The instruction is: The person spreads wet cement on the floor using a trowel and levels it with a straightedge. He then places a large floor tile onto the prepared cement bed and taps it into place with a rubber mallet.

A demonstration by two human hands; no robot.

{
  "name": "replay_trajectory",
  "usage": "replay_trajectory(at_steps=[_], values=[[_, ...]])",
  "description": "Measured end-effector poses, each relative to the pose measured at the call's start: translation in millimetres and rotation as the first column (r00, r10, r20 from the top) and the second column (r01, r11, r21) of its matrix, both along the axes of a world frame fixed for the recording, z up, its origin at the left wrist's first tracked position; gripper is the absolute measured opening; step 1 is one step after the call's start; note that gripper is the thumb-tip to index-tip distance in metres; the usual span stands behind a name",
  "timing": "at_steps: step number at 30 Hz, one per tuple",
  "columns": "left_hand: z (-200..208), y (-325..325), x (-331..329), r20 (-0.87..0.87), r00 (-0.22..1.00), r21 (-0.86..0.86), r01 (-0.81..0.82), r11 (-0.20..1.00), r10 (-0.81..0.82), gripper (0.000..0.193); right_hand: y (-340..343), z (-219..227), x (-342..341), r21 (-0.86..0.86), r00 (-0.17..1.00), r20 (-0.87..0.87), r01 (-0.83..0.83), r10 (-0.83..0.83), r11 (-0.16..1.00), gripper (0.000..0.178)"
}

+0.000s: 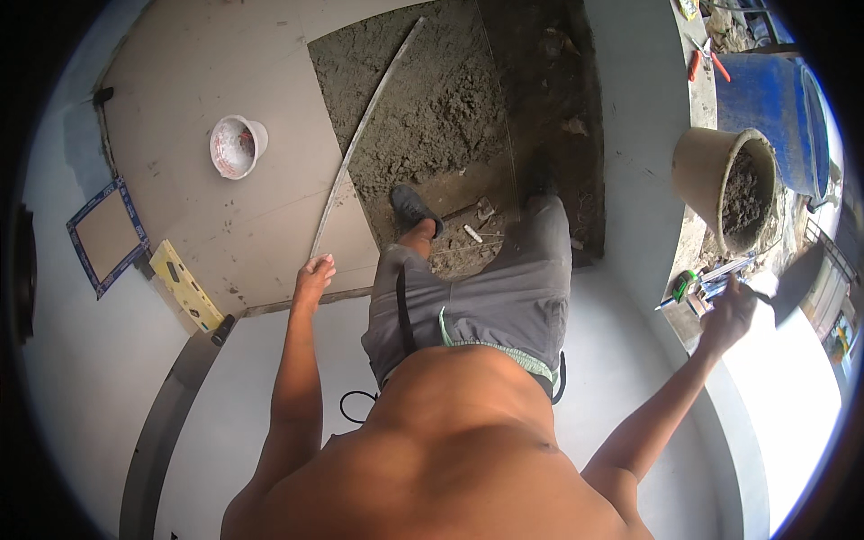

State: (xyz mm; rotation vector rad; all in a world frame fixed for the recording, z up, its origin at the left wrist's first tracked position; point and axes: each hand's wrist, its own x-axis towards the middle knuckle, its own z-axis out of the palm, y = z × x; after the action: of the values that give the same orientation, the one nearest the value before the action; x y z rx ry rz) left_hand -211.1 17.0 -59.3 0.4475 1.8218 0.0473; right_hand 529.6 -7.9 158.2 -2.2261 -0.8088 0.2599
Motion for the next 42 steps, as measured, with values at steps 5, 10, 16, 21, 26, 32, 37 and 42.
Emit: replay_trajectory(at_steps=[5,10,16,21,26,32,37,42], values=[[5,9,-45,-0.087,0.992,-0.023,0.093,0.995,-0.095,0.058,31,-75,-133,-0.590,0.988,-0.053,-0.151,0.148,0.793,0.026],[-7,18,-35,-0.114,0.988,0.045,0.111,0.993,-0.105,0.056,66,-149,-176,-0.557,0.875,-0.200,-0.472,0.441,0.683,0.028],[-39,62,34,-0.168,0.962,0.256,0.256,0.932,-0.218,0.048,120,-276,-166,-0.679,0.744,-0.289,-0.603,0.603,0.419,0.033],[-150,144,98,-0.094,0.893,0.427,0.435,0.793,-0.440,0.045,163,-423,-153,-0.663,0.657,-0.251,-0.652,0.711,0.368,0.035],[-252,212,142,-0.271,0.618,0.480,0.752,0.453,-0.738,0.044,208,-542,-170,-0.629,0.564,-0.259,-0.715,0.784,0.306,0.038],[-329,244,184,-0.488,0.161,0.408,0.911,-0.061,-0.858,0.050,246,-657,-189,-0.618,0.551,-0.178,-0.707,0.815,0.344,0.040],[-322,220,170,-0.288,0.074,0.345,0.938,-0.031,-0.955,0.055,225,-670,-196,-0.530,0.403,-0.438,-0.838,0.804,0.131,0.040],[-288,200,158,-0.376,0.104,0.398,0.916,-0.059,-0.921,0.056,168,-688,-186,-0.478,0.359,-0.347,-0.862,0.866,0.166,0.044]])
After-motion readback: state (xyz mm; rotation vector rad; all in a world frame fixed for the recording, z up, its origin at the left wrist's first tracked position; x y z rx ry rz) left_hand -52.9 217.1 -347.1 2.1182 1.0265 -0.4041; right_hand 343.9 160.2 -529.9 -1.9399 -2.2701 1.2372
